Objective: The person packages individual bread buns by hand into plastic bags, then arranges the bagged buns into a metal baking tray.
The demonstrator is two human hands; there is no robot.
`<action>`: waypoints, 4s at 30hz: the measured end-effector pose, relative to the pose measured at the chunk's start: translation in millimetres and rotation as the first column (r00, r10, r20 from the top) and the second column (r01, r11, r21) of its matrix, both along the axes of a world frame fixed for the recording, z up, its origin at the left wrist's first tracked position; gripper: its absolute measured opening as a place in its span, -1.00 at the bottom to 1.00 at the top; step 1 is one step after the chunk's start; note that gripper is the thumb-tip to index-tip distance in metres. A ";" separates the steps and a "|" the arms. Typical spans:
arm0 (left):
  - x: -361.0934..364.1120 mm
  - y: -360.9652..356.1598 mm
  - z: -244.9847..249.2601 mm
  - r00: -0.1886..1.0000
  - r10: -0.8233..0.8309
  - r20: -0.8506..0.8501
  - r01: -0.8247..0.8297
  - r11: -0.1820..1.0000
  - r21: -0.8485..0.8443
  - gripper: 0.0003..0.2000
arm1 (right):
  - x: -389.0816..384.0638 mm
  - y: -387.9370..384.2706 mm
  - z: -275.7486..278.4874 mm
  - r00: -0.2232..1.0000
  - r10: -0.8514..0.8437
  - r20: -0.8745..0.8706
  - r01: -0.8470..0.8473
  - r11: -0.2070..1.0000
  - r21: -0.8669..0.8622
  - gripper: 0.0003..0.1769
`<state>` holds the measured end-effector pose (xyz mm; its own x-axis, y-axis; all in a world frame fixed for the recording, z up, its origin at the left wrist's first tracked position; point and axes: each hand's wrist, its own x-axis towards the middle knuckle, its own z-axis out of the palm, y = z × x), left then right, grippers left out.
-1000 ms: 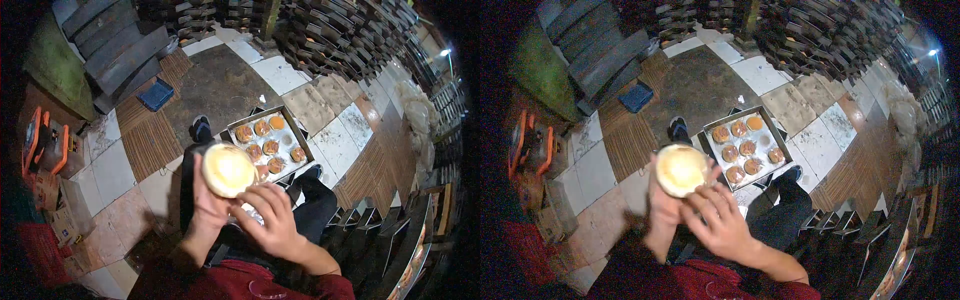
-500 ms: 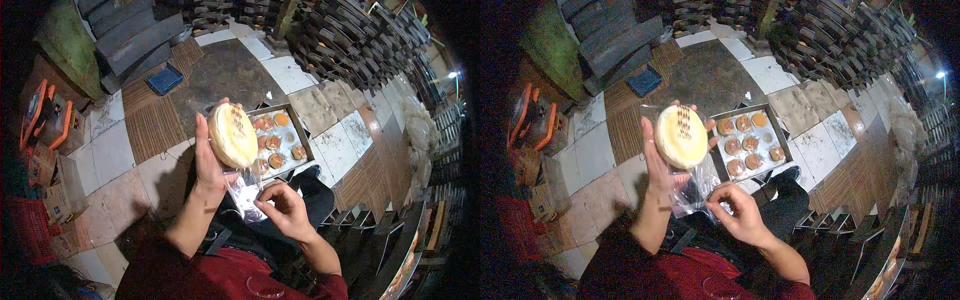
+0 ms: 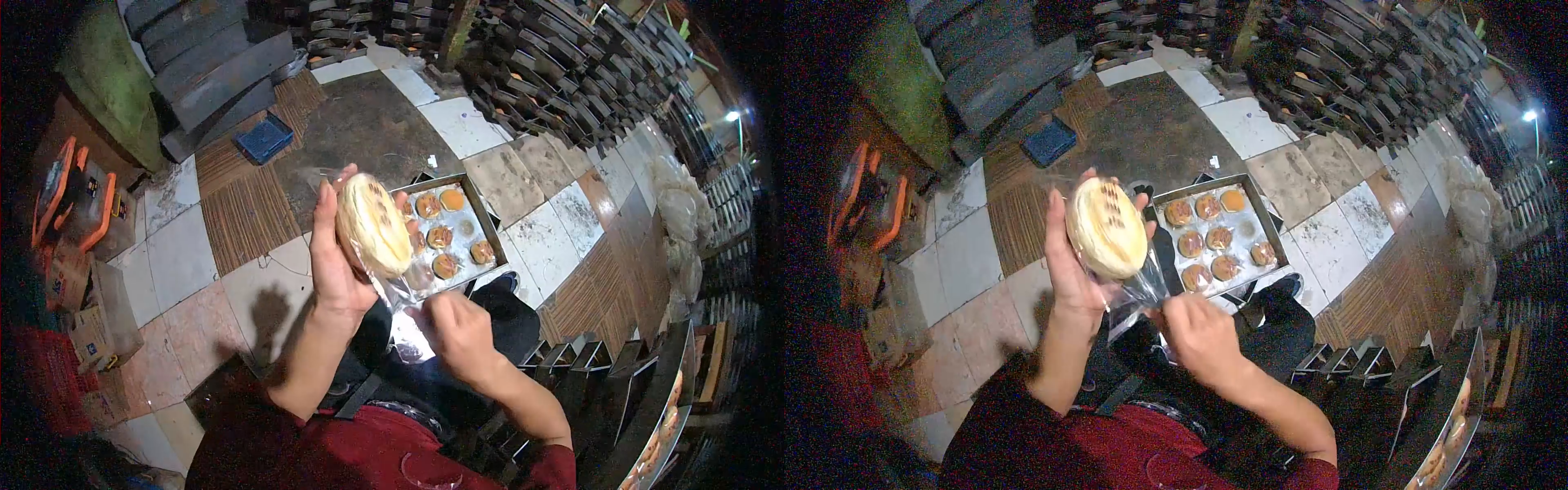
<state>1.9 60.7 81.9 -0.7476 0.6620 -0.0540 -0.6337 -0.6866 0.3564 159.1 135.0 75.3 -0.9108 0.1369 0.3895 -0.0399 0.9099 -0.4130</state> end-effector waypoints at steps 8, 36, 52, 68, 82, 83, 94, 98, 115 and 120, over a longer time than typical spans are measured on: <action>-16.2 6.0 -13.2 0.979 0.135 0.150 -0.110 0.981 -0.162 -0.49 | 40.0 22.2 33.6 0.664 0.495 0.560 -0.246 0.853 -0.461 -0.51; 19.2 -78.1 -76.8 0.309 -0.486 -0.817 -0.458 0.677 -0.576 -0.88 | -5.7 -52.7 -82.5 0.911 -0.405 -0.075 0.312 0.797 -0.517 -0.94; 42.8 -91.9 -160.8 0.951 -0.188 -0.246 -0.181 0.308 -0.934 -0.74 | 9.8 -32.0 -169.4 0.775 -0.407 0.483 0.632 0.479 -0.610 -0.61; 33.5 -106.2 -73.0 0.985 0.009 -0.170 -0.151 0.503 -0.851 -0.63 | -1.5 164.8 -126.4 0.551 -0.834 0.029 0.824 0.550 0.134 -0.38; 71.6 -44.2 -79.6 0.925 -0.381 -0.018 0.293 0.740 -0.606 -0.81 | 54.6 -17.7 -215.8 0.858 -0.369 0.356 0.323 0.928 0.184 -0.65; 71.3 -42.6 -87.4 0.920 -0.390 -0.046 0.277 0.727 -0.628 -0.82 | 52.8 -10.6 -225.4 0.827 -0.447 0.340 0.441 0.892 0.099 -0.65; 91.6 -60.3 -168.9 0.660 -0.713 -0.238 0.221 0.487 -0.845 -0.80 | 62.0 23.1 -209.3 0.882 -0.199 0.426 0.175 0.980 0.095 -0.80; 100.1 -63.0 -157.8 0.770 -0.637 0.029 0.372 0.411 -0.832 -0.75 | 71.8 -1.3 -188.1 0.975 -0.197 0.104 0.166 0.954 0.249 -0.65; 108.2 -50.3 -138.6 0.755 -0.562 0.337 0.603 0.396 -0.692 -0.53 | 67.0 -16.1 -133.6 0.849 -0.438 0.296 0.528 0.739 -0.419 -0.80; 82.2 -14.0 -112.3 0.886 -0.459 0.064 0.364 0.604 -0.709 -0.80 | 42.7 -37.8 -101.6 0.991 -0.061 -0.121 -0.010 0.854 -0.521 -0.82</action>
<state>84.1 46.8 -30.4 -0.4374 0.7076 -0.5549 -0.7092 0.1080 0.6967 201.8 97.2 -26.4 -0.8512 0.3742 0.3680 -0.1048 0.5658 -0.8179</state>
